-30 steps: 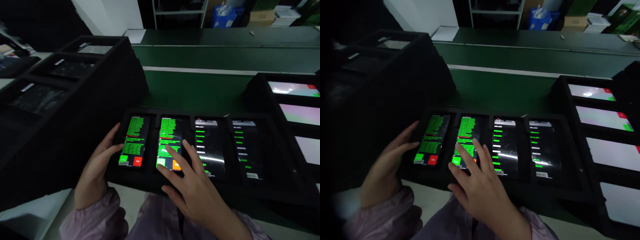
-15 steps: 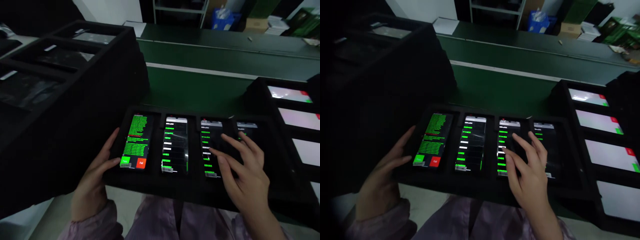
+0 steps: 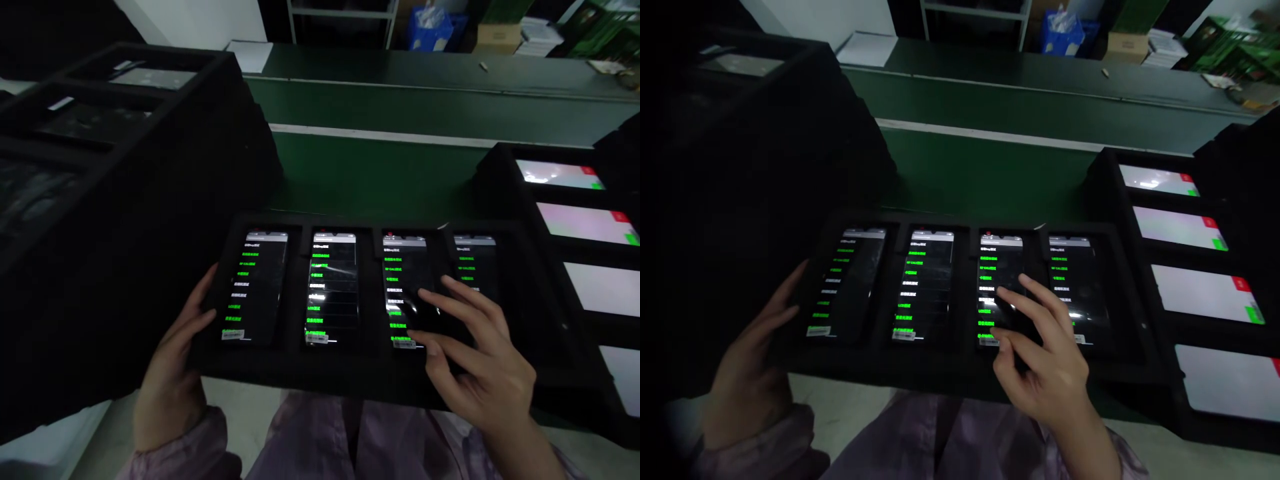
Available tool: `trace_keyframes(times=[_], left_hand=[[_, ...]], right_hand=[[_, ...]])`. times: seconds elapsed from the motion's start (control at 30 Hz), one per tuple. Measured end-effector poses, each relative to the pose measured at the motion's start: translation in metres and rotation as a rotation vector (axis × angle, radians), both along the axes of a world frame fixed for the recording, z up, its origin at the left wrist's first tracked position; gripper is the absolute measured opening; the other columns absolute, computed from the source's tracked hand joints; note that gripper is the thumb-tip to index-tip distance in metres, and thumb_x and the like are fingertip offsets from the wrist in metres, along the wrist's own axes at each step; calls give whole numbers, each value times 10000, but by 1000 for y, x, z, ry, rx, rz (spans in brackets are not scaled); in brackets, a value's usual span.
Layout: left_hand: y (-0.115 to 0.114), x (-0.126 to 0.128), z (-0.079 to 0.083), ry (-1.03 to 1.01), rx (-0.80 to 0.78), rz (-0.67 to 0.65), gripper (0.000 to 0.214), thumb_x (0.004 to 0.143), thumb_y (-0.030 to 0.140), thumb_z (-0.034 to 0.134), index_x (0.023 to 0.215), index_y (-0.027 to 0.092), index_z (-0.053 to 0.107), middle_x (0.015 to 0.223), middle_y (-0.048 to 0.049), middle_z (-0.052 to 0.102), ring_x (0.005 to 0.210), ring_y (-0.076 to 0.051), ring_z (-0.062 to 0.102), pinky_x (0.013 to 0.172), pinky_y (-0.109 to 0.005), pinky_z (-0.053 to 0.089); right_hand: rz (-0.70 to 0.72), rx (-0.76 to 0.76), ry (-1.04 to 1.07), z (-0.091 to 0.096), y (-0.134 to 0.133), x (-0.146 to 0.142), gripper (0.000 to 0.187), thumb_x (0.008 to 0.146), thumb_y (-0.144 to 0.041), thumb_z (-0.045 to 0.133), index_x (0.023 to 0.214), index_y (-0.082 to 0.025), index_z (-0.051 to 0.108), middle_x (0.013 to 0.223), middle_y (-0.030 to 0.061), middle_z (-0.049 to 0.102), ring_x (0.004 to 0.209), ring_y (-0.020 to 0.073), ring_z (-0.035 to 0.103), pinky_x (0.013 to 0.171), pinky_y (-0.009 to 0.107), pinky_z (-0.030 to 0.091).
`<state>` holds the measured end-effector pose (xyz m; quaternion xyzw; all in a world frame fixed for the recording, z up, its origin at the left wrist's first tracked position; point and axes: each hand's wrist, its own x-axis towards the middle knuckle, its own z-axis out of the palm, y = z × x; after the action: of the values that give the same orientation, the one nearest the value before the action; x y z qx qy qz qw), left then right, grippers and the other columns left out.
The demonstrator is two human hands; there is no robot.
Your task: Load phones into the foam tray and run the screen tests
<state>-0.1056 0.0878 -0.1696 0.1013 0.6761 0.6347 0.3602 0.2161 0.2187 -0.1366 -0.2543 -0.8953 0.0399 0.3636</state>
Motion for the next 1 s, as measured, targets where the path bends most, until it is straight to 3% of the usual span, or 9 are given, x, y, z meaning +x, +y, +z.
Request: trace_keyframes(times=[0.17,0.33,0.5,0.63,0.83,0.9,1.0], left_hand=[[2,-6,-2,28,11,-39,679,704,378,882,1360,311,721,1496,19,667,1403,-304,595,1094,-297,562],[10,-12,6,83,16,-121,867,571,304,904,1407,264,679,1509,-11,656,1487,-351,507,1167,-377,518],[14,-9,7,49,15,-103,930,520,306,872,1422,253,654,1454,-18,691,1449,-354,543,1222,-433,463],[11,-8,6,43,43,-119,946,511,312,858,1429,245,641,1460,-25,686,1437,-345,554,1202,-413,475],[10,-12,8,172,-93,-188,1248,425,342,928,1580,182,484,1529,-101,625,1519,-427,438,1193,-489,501],[9,-11,8,159,-104,-193,1261,423,361,945,1584,191,484,1516,-92,639,1509,-419,456,1203,-472,498],[6,-2,7,96,-55,-156,1068,554,391,941,1545,297,554,1513,5,653,1490,-344,505,1236,-369,458]], right_hand=[[15,2,-82,0,2,1,226,983,-98,601,836,-173,755,1254,144,720,1416,349,573,1029,463,580],[10,7,-26,-2,4,3,200,1026,-93,571,1036,-221,724,1265,102,687,1416,307,570,1022,444,537],[90,60,-116,-3,1,-8,137,1070,-196,554,1118,-183,681,1310,142,639,1464,345,496,1006,457,515],[120,30,-187,-3,-5,-18,234,1107,-299,498,1204,-166,665,1372,184,589,1508,383,411,981,507,545],[109,13,-295,-6,-12,-27,398,1114,-452,437,1291,-201,690,1523,194,519,1515,448,367,903,643,622],[108,3,-310,-7,-14,-31,429,1111,-476,439,1305,-204,708,1569,182,505,1534,441,356,950,648,622],[97,-27,-301,-7,-18,-34,476,1079,-553,509,1308,-196,725,1589,171,519,1549,437,356,1062,682,568]])
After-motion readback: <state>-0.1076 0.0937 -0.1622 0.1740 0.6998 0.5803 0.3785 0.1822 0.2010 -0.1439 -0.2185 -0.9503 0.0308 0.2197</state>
